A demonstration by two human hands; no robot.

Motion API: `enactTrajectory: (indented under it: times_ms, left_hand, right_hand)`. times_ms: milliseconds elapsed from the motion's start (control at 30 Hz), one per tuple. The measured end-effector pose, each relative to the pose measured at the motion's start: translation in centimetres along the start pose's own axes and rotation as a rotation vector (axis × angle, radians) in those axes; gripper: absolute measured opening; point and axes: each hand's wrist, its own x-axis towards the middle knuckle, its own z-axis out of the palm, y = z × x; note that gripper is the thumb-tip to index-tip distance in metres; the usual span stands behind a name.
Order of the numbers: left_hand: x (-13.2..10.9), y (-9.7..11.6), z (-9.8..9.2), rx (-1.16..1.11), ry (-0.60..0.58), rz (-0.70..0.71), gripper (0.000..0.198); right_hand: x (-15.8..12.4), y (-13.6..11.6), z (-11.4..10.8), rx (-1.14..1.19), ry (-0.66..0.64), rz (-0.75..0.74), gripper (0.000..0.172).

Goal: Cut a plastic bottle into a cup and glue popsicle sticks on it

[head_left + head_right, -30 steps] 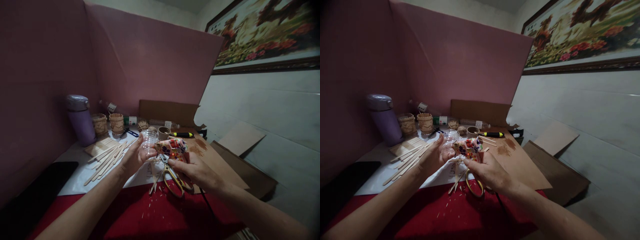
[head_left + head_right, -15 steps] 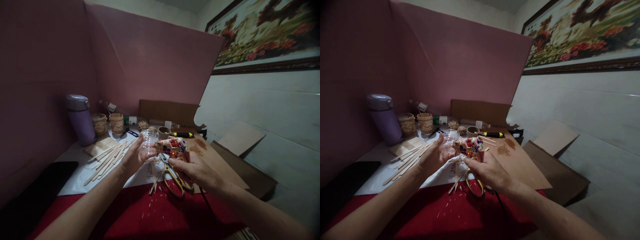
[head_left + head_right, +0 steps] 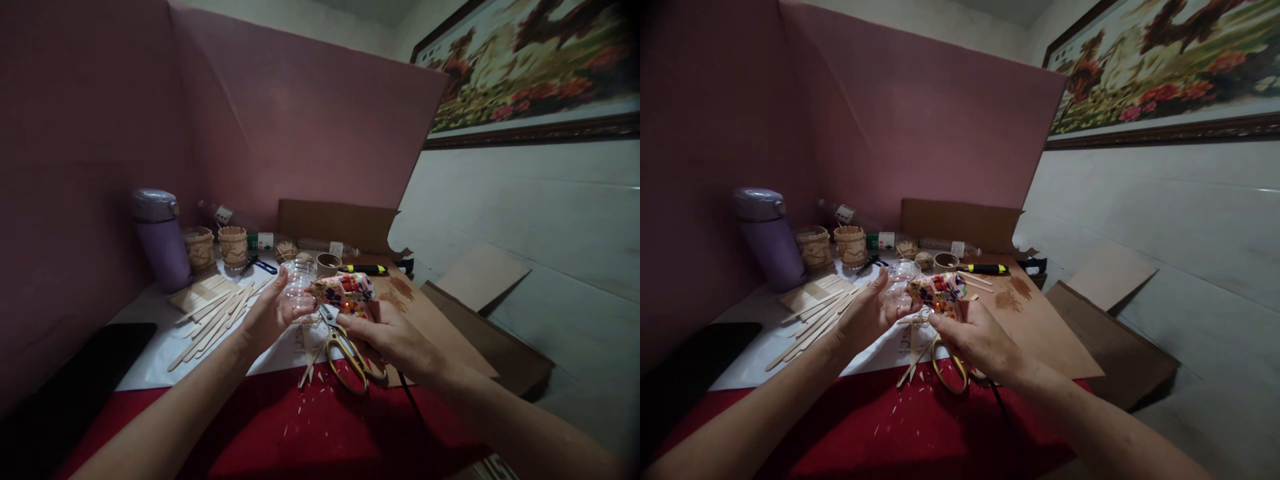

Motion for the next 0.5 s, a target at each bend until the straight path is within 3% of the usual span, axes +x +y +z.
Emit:
enactTrajectory:
  times_ms: [500]
  left_hand:
    - [-0.35,0.35,0.84,-0.025,0.075,-0.021,0.035]
  right_hand:
    - [0.42,0.43,-0.27,0.05,0.006,-0.023,0.025]
